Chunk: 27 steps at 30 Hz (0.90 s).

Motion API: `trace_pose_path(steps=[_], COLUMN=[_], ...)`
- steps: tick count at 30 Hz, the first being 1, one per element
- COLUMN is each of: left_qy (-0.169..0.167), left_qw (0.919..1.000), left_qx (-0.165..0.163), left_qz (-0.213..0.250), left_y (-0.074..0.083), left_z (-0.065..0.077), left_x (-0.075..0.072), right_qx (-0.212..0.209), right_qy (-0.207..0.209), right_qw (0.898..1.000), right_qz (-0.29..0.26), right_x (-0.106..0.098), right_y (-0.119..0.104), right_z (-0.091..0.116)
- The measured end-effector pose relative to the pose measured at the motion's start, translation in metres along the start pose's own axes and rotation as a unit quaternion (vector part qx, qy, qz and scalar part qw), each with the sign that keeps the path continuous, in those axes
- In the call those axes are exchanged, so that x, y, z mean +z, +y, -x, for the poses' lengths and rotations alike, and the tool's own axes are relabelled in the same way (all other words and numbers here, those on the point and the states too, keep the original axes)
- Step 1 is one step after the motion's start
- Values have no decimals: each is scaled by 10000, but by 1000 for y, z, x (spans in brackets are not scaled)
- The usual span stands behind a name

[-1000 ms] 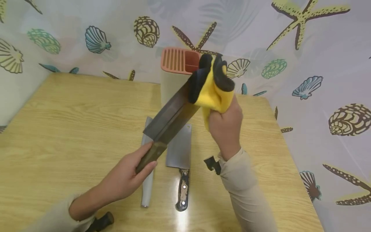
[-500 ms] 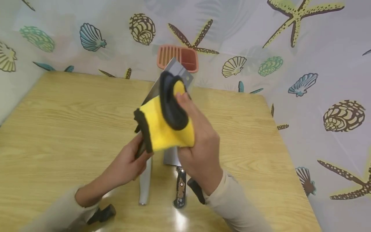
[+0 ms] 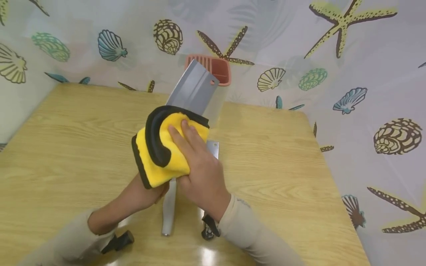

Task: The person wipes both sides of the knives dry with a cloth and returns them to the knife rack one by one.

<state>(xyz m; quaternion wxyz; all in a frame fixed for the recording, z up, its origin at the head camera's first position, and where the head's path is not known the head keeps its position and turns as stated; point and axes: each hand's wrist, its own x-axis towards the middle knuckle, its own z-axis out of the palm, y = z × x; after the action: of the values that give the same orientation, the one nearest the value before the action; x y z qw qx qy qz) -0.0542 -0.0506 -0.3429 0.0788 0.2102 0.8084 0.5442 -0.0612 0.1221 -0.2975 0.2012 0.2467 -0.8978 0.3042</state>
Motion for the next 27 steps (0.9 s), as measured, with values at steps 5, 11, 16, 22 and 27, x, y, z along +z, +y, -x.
trace_pose_path(steps=[5,11,16,22,27], left_qy=[-74,-94,-382,-658,-1190], left_qw=[9998,9985,9979,9958,9791], left_qx=[178,471,507,574,163], left_qz=[84,-246,-91,270,1643], left_y=[7,9,8,5,-1], left_z=[-4,-2,2,4,5], left_x=[5,7,8,7,7], right_qx=[283,735,986,1162,1035], right_qy=[325,547,839,1825,2922], right_qw=[9990,9957,9915,9763,9490], right_qz=[-74,-121,-104,-99,-571], right_x=[-6,-15,-26,-39,-57], right_y=[13,29,45,73,80], right_z=[-15,-30,-43,-63,-70])
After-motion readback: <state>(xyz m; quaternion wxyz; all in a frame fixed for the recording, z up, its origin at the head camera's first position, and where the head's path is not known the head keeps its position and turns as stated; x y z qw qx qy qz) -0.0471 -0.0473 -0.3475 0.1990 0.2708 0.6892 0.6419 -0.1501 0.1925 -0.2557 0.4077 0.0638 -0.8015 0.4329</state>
